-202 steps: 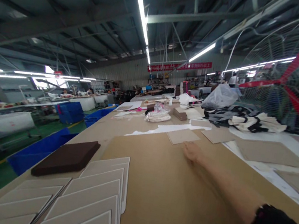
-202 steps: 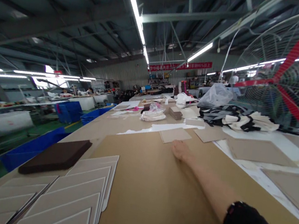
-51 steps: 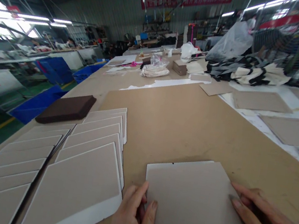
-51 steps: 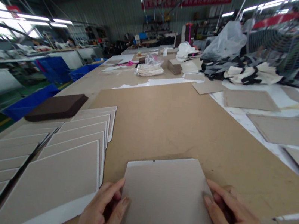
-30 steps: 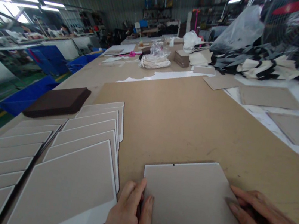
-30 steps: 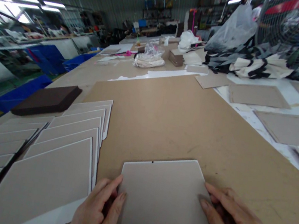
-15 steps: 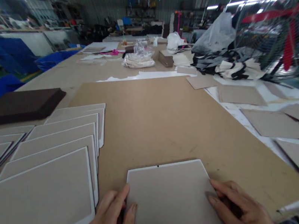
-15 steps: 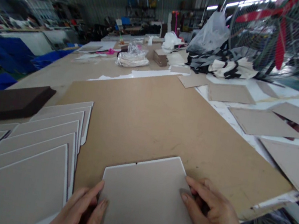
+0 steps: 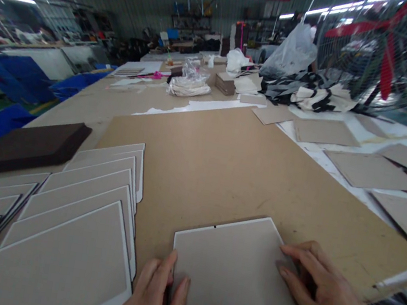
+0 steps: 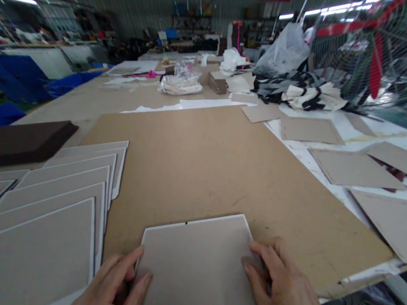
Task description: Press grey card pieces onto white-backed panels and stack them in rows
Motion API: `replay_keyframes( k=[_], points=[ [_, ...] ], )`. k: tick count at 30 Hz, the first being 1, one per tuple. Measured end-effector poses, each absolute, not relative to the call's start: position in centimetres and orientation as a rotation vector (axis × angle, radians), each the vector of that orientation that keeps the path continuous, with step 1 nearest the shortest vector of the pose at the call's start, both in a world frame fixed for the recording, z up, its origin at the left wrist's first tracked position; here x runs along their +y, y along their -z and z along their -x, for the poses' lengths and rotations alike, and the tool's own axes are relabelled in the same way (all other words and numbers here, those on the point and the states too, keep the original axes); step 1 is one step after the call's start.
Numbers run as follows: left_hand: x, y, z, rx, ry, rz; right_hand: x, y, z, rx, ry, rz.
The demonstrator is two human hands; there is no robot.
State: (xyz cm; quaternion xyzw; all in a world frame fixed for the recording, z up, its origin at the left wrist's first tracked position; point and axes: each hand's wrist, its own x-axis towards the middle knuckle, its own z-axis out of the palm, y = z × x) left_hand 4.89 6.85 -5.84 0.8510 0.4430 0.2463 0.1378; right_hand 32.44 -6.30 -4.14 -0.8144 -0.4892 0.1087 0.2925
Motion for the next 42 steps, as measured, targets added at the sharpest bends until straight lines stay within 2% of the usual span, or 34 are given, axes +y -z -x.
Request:
replay_keyframes(
  k=[3,8,10,15,18,25,28,34,42],
  points=[
    [7.0,4.9,-5.0,1.317,-0.699,-2.533,-6.4,4.2,-32.2,-1.479,-0.125,2.159],
    [6.2,2.6,-6.1,0.881,-0.427,-2.940,-5.8,3.7,-30.7,-1.984,-0.001,2.001],
    [5.0,2.3,-6.8,0.844,-0.354,-2.976,-5.3,3.2,-29.5,-2.105,0.044,1.984],
    [1.9,4.1,-7.8,1.069,-0.485,-3.000,-4.2,1.9,-26.3,-2.223,-0.053,1.879],
    [1.8,4.9,-7.5,1.010,-0.542,-3.038,-4.7,2.1,-26.4,-2.217,-0.098,1.831],
    [3.0,5.0,-6.5,0.924,-0.581,-2.952,-7.5,3.7,-33.9,-2.105,0.118,2.022],
    [2.9,5.4,-6.4,0.937,-0.607,-2.902,-6.5,3.2,-36.5,-1.973,0.019,2.064],
    [2.7,5.7,-6.4,0.976,-0.658,-2.838,-2.1,1.9,-37.1,-1.716,-0.495,1.977],
    [3.1,5.9,-6.1,0.921,-0.642,-2.875,-0.7,2.8,-37.5,-1.607,-0.556,1.971]
  ],
)
